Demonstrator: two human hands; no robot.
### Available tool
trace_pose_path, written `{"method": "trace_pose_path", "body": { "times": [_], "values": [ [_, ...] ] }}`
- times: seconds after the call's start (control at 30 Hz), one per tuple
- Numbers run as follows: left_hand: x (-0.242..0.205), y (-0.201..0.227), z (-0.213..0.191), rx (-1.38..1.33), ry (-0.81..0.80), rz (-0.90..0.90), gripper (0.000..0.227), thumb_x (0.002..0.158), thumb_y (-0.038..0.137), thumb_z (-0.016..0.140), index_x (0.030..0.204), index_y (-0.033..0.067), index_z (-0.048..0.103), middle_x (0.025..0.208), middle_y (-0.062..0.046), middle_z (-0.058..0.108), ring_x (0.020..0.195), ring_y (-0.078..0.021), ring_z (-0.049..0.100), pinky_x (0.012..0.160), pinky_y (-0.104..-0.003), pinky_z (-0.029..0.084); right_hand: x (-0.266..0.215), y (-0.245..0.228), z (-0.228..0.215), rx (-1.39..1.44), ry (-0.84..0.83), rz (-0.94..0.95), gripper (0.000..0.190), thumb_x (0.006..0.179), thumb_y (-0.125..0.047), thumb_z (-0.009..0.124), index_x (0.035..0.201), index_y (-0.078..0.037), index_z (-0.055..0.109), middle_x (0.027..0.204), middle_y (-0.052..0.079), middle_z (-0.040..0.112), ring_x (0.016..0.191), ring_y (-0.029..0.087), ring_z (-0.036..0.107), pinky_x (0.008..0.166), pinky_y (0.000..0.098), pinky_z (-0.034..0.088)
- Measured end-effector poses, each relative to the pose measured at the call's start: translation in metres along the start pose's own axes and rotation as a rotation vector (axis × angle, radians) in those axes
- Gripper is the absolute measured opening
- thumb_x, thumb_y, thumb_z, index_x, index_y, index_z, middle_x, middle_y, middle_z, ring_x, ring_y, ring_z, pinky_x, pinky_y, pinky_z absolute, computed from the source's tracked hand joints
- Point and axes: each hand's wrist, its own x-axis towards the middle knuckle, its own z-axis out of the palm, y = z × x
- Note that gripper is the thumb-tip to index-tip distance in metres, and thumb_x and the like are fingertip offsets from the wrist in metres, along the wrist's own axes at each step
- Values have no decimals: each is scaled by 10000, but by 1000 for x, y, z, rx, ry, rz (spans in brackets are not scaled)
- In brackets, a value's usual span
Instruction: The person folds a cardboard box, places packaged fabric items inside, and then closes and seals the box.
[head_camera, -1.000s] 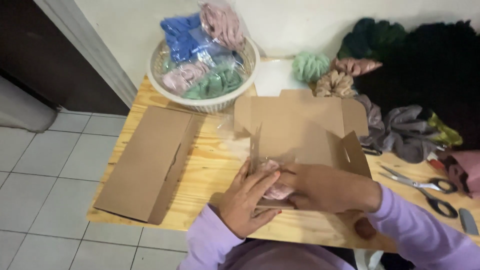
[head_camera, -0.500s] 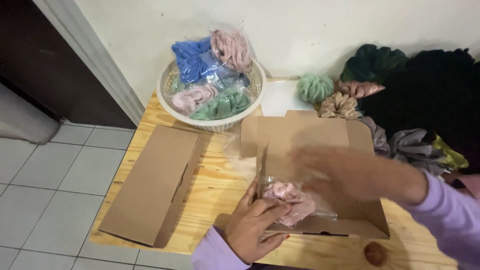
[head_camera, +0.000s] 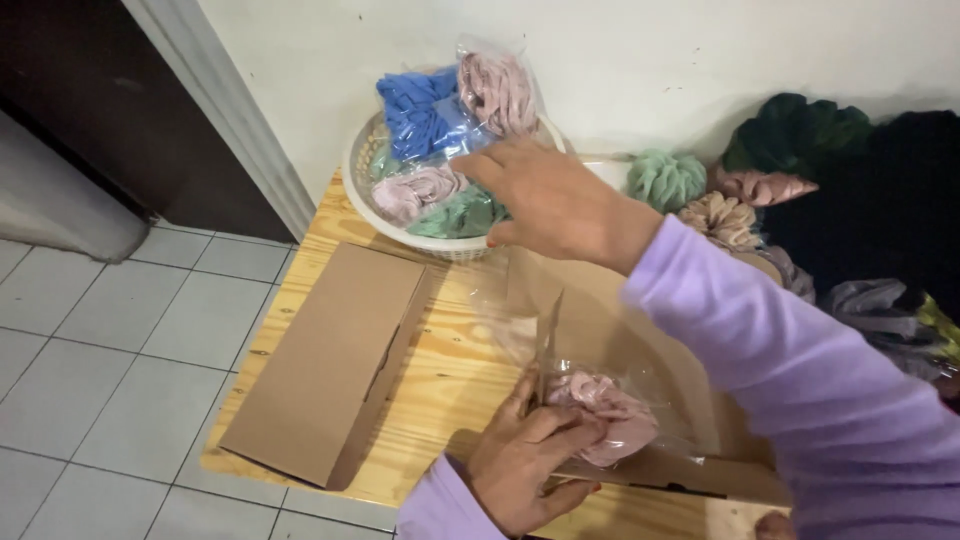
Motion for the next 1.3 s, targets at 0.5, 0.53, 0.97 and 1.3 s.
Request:
{"method": "trace_pose_path", "body": {
  "times": [0.5, 0.53, 0.97, 1.3],
  "values": [
    [-2, -2, 2, 8, 37, -2, 487, 933, 364, 631, 1317, 65, 645, 1141, -124, 581, 1227, -540, 555, 1231, -744, 173, 25, 22, 52, -115, 50, -87, 77, 922, -105, 658, 944, -85, 586, 855, 62, 578, 680, 312, 614, 478, 481, 485],
    [-3, -1, 2, 8, 40, -3, 487, 933, 364, 631, 1317, 65, 645, 1141, -124, 581, 1227, -540, 555, 1231, -744, 173, 27, 22, 51, -115, 48, -90, 77, 922, -105, 658, 944, -85, 586, 855, 62, 578, 680, 312, 614, 478, 481, 485],
    [-5, -1, 4, -3, 68, -17, 513, 829, 255, 731, 1296, 60, 645, 1214, -127, 648, 1228, -452, 610, 1248, -726, 171, 85, -5, -13, 13, 79, 29, 328, 1044, -281, 563, 1217, -13, 637, 1124, 155, 622, 943, 327, 635, 781, 476, 512],
    [-19, -6, 19, 34, 115, -96, 443, 1017, 448, 612, 1359, 170, 649, 1309, -33, 657, 1417, -675, 345, 1214, -640, 326, 160, 17, 31, -565, -70, -92, 531, 969, -32, 537, 1458, -239, 537, 1679, 168, 245, 1491, 550, 212, 1157, 747, 242]
  ]
}}
